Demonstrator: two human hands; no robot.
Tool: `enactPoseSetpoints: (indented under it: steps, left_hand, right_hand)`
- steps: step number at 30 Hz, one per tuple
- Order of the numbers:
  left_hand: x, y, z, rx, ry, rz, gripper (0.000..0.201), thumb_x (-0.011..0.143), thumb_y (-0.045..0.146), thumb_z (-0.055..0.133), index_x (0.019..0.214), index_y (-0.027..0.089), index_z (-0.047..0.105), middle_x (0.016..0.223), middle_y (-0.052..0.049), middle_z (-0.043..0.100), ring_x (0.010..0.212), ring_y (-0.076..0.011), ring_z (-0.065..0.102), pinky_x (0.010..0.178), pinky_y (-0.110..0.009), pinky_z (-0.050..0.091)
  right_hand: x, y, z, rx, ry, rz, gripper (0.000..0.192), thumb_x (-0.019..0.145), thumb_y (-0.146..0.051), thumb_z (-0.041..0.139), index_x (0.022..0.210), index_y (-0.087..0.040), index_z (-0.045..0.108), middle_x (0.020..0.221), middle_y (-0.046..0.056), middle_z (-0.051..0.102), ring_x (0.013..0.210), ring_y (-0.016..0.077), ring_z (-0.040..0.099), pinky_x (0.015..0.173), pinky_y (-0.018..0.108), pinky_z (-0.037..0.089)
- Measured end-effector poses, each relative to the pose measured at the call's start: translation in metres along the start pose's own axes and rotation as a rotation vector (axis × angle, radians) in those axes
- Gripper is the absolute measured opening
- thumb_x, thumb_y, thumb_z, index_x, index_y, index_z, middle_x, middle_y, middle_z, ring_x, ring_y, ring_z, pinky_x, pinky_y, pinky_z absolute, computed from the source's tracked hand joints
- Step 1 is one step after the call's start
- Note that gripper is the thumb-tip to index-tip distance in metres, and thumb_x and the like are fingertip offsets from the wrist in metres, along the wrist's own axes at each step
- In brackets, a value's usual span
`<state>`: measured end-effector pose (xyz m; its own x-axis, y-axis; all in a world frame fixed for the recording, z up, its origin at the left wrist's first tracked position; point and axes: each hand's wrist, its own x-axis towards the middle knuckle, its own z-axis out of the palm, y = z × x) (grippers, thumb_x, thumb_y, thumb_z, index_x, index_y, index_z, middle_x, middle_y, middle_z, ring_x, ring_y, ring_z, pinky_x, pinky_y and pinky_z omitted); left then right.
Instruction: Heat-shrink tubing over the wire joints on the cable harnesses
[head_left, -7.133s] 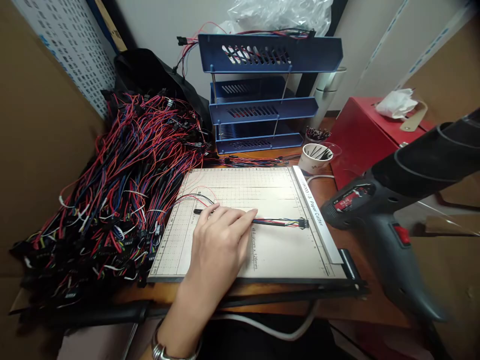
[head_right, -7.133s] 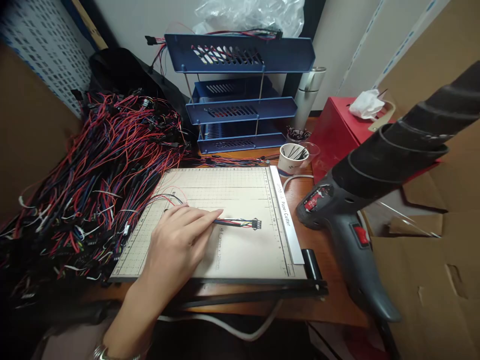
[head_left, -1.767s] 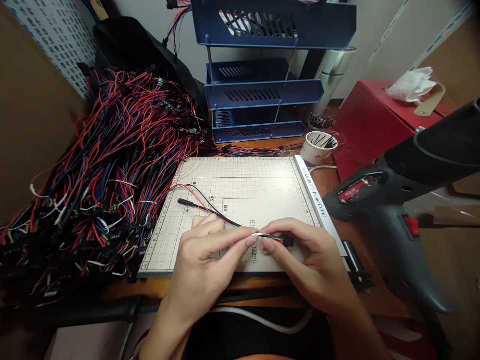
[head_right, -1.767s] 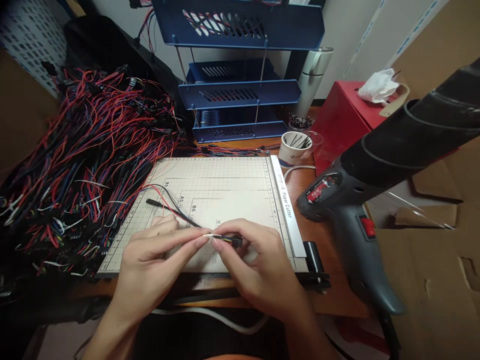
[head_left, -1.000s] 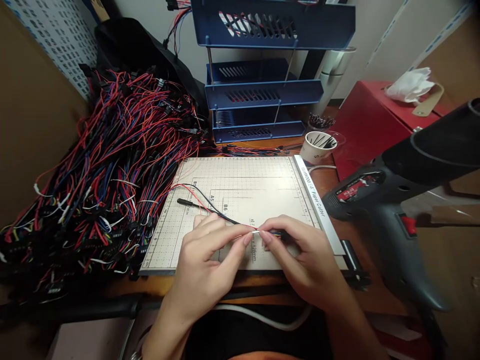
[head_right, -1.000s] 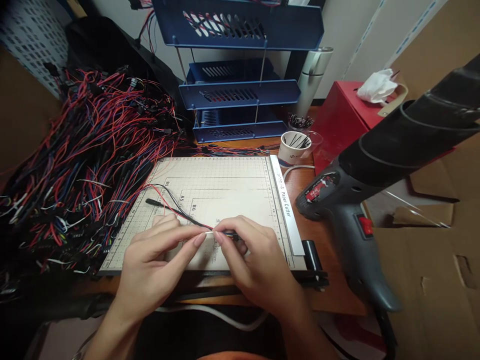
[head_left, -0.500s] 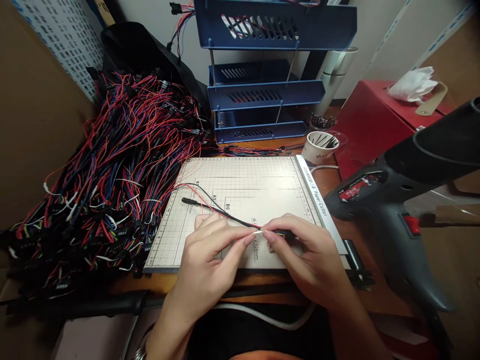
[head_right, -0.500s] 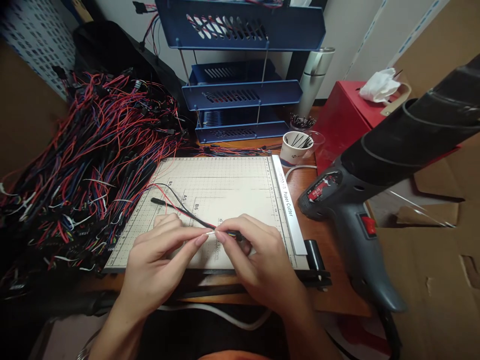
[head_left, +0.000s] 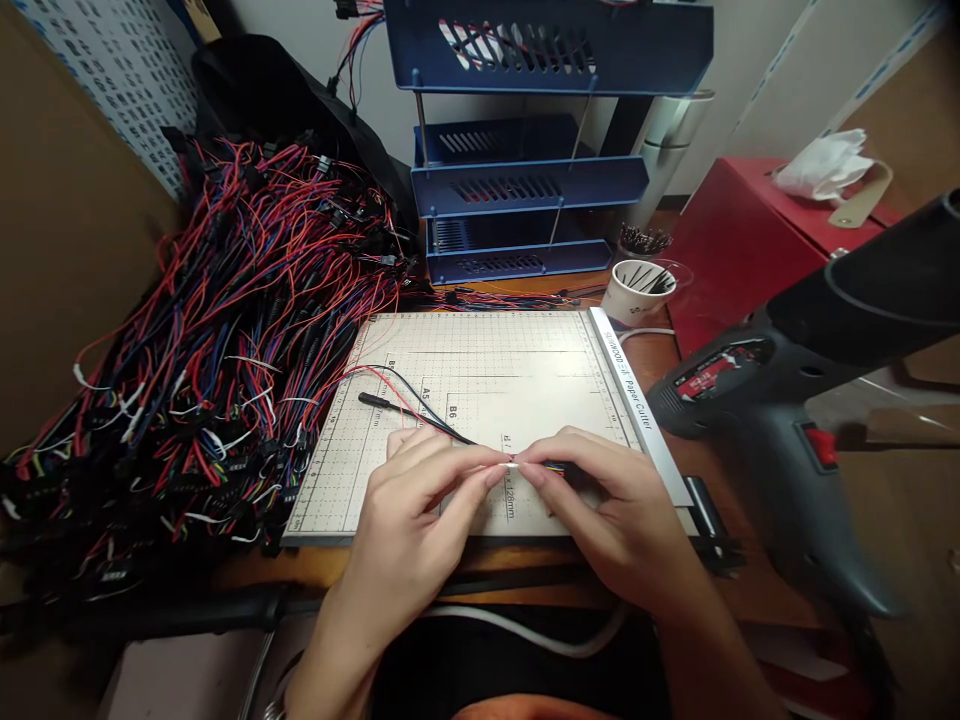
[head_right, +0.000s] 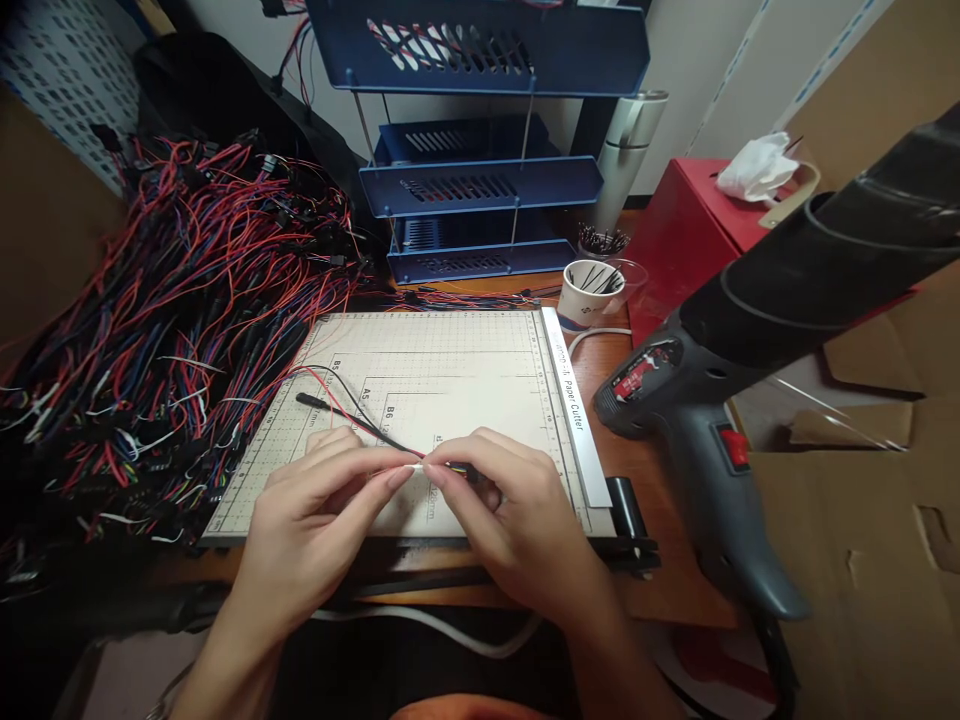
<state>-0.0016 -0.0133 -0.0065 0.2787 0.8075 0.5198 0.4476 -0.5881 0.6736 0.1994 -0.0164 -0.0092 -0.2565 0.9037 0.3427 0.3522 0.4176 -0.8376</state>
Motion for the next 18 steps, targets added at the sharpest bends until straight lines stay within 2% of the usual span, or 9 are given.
enactPoseSetpoints:
  steps: [8,15,18]
  left_hand:
    - [-0.0028,0.0022,0.0054,0.115,0.017,0.088,0.016,0.098,0.004,0.065,0.106,0.018,0.067,0.091,0.001,0.075,0.083,-0.0135,0.065,0.087,-0.036,0.038]
    - [-0.0037,0.0003,0.0024,0.128,0.054,0.115,0.021,0.098,0.003,0.067,0.109,0.021,0.070,0.090,0.003,0.078,0.079,-0.0120,0.070,0.096,-0.039,0.035]
    - [-0.0047,-0.0018,0.0007,0.088,0.050,0.104,0.022,0.099,0.004,0.066,0.110,0.022,0.072,0.087,0.005,0.078,0.075,-0.0107,0.069,0.096,-0.038,0.034]
  right_hand:
    - [-0.0010,0.0011,0.0027,-0.035,0.044,-0.002,0.010,0.102,-0.018,0.063,0.099,-0.024,0.071,0.092,-0.003,0.075,0.082,0.0118,0.070,0.055,0.022,0.042]
    - [-0.0007,0.0006,0.0033,-0.026,0.085,-0.005,0.010,0.102,-0.017,0.063,0.099,-0.024,0.070,0.084,-0.006,0.071,0.062,0.0079,0.061,0.055,0.021,0.044]
    - [-0.0010,0.0007,0.0030,-0.009,0.085,-0.010,0.010,0.102,-0.017,0.062,0.099,-0.024,0.070,0.082,-0.006,0.069,0.060,0.0072,0.059,0.055,0.021,0.044]
